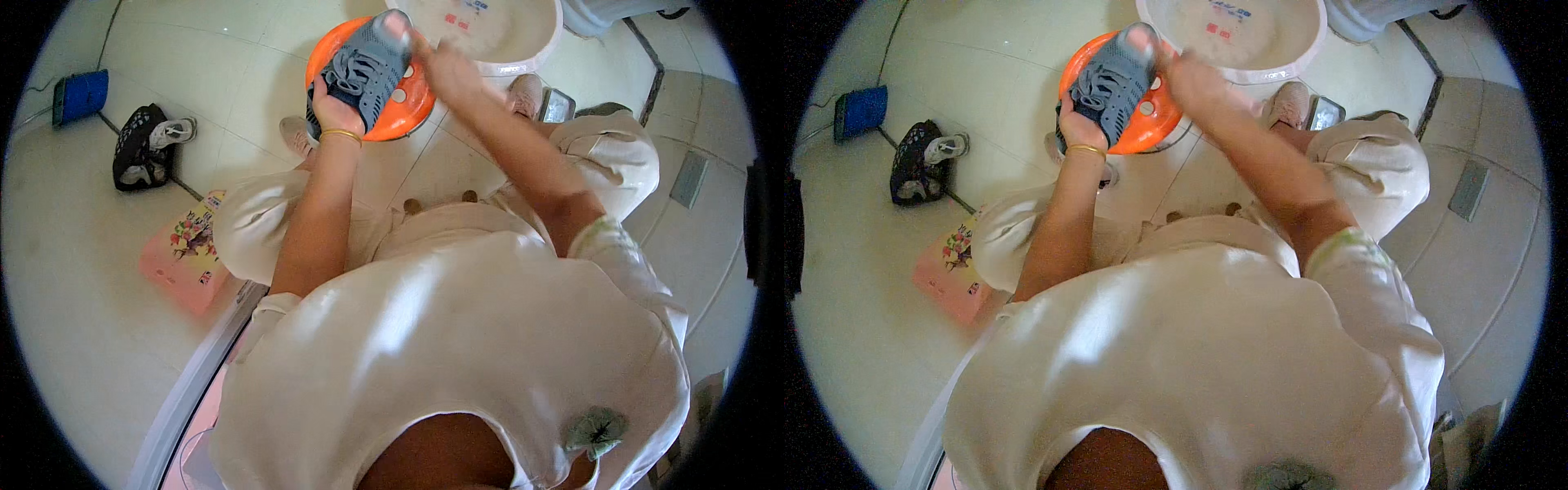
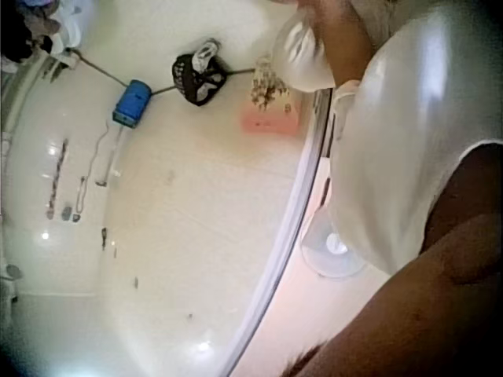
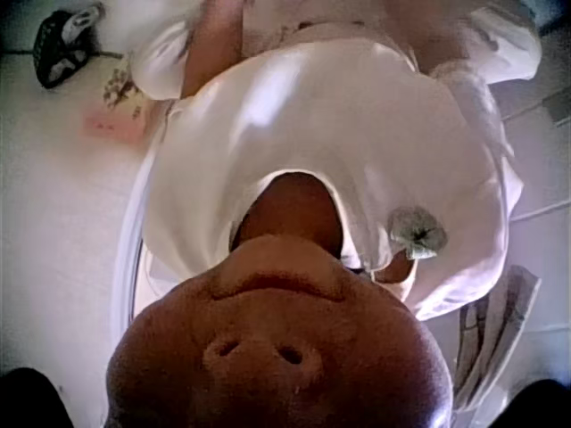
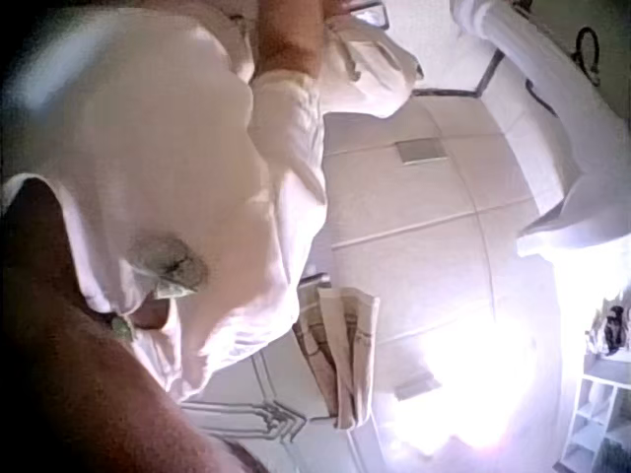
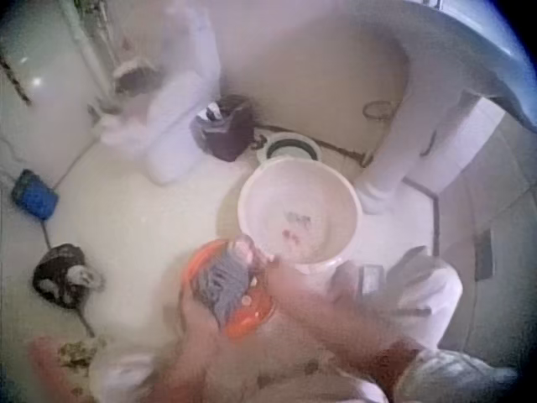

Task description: The person scrubs the exterior surfaces and sole of a shoe using a brush and soapy water while sitting on the floor.

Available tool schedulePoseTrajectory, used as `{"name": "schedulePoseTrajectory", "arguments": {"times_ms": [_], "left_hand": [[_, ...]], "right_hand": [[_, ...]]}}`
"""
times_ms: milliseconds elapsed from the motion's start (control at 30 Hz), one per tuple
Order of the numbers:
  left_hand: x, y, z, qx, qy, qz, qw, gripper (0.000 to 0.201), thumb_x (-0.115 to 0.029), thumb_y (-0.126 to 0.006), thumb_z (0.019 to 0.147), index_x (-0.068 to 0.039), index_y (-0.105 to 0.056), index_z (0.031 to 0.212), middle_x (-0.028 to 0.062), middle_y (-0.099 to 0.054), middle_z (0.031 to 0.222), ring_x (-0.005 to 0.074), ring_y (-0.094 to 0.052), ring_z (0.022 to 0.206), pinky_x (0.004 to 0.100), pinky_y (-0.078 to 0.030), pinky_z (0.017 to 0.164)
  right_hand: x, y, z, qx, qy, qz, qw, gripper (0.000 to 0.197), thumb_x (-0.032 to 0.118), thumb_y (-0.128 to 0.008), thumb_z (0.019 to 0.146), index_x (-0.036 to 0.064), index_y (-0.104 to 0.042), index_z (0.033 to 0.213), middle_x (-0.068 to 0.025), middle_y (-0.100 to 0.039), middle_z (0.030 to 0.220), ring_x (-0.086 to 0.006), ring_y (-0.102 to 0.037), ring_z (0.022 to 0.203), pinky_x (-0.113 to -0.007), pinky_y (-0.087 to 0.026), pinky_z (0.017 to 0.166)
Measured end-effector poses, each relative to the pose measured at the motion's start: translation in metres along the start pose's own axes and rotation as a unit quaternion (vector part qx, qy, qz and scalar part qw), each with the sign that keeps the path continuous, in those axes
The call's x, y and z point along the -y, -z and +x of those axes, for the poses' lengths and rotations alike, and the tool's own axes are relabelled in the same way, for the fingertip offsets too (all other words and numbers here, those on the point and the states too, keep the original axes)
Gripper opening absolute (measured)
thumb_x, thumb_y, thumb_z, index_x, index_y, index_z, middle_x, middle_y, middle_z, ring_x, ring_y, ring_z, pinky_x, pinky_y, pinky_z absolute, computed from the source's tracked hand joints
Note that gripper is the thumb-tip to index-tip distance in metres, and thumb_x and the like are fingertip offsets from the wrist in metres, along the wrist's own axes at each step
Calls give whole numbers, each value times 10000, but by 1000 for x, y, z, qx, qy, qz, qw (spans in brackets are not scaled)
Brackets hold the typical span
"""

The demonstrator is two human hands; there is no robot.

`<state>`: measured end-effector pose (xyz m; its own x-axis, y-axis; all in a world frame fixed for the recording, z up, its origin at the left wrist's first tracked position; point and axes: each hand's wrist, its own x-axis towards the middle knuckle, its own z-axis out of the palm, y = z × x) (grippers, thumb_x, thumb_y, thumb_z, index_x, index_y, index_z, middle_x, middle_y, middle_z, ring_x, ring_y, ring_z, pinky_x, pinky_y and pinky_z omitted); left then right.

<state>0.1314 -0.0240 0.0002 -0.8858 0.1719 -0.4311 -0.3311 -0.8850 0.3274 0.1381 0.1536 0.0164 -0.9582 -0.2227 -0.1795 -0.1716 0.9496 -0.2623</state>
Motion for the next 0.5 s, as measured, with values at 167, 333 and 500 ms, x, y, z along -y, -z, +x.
{"name": "schedulePoseTrajectory", "arguments": {"times_ms": [167, 333, 500], "left_hand": [[-6, 10, 5, -58, -25, 23, 998, 536, -422, -269, 911, -34, -395, 1259, 136, -434, 1273, 305, -417, 1168, 431, -329, 981], [-2, -3, 4, -54, -8, 52, 997, 530, -419, -261, 912, -39, -399, 1254, 139, -438, 1267, 317, -442, 1141, 443, -356, 960], [-5, 8, 9, -55, -24, 36, 998, 553, -446, -272, 903, -40, -398, 1256, 141, -442, 1262, 323, -446, 1134, 448, -353, 962]], "right_hand": [[21, -8, -34, -20, 29, 45, 998, 554, 120, -442, 814, 185, -270, 1337, -168, -568, 829, -306, -598, 677, -404, -492, 546], [-6, 5, 5, -36, -4, 18, 999, 575, 122, -459, 809, 183, -259, 1345, -162, -570, 814, -313, -606, 704, -415, -496, 567], [13, -5, -12, 50, 23, 84, 995, 509, 162, -450, 835, 216, -283, 1313, -188, -556, 846, -324, -604, 718, -437, -479, 553]]}}
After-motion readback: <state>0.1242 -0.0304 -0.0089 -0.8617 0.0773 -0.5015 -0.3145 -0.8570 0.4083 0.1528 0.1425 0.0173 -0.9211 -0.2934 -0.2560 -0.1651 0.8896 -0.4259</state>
